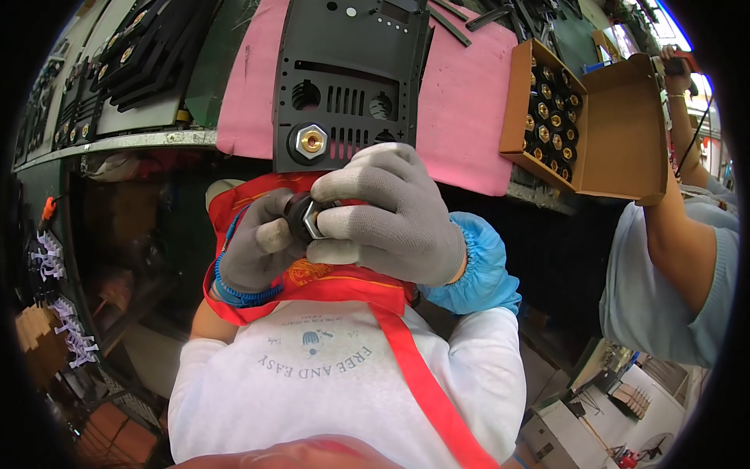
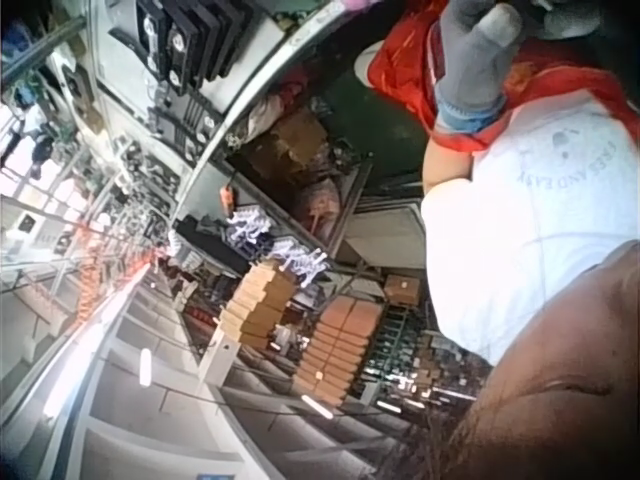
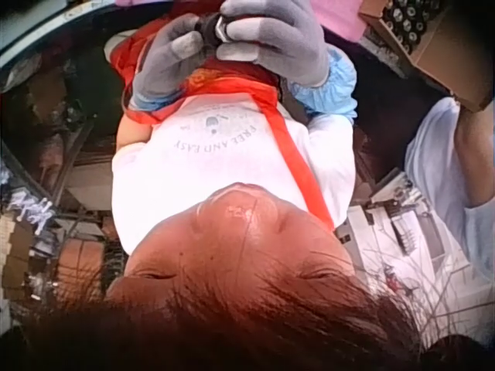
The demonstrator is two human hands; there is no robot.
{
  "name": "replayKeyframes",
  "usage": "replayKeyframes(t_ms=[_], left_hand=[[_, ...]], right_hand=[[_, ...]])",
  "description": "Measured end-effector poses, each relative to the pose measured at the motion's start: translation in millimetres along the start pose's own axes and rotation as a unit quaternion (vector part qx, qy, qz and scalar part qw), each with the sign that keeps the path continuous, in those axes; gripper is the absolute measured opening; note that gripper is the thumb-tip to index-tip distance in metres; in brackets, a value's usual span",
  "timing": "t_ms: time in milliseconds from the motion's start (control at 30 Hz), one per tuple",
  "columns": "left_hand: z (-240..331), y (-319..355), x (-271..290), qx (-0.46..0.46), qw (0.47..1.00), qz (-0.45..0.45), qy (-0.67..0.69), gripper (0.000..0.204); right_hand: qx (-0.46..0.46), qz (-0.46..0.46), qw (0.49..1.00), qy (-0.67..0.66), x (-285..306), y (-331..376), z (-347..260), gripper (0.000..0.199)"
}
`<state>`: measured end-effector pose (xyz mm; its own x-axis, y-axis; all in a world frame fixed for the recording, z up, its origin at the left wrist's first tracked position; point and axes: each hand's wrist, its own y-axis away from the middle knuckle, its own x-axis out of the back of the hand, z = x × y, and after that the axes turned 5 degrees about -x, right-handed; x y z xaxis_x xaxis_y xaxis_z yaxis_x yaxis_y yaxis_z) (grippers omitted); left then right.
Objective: Assembling brass connectors into black plastic housings at a factory workbench.
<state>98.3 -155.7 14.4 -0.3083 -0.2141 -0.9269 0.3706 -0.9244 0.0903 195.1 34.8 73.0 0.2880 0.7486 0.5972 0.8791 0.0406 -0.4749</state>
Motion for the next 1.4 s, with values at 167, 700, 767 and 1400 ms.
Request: replayKeyframes(t_ms=[167, 700, 767, 1400], left_hand=[[4, -5, -2, 0.099, 0.995, 0.027, 0.022, 0.028], [-29, -55, 24, 0.032, 0.981, 0.012, -0.190, 0.047], [-38, -59, 37, 0.003, 0.965, -0.039, -0.261, 0.047], [-66, -33, 90, -0.059, 0.920, -0.037, -0.385, 0.048]], right_hand=[[-0.033, -0.019, 0.999, 0.023, 1, -3, 2, 0.041], [-0.130, 0.139, 0.967, 0.170, 21, -8, 114, 0.021], [-0.127, 0.153, 0.958, 0.206, 14, -7, 114, 0.019], [-0.173, 0.131, 0.968, 0.123, -1, 12, 90, 0.020]])
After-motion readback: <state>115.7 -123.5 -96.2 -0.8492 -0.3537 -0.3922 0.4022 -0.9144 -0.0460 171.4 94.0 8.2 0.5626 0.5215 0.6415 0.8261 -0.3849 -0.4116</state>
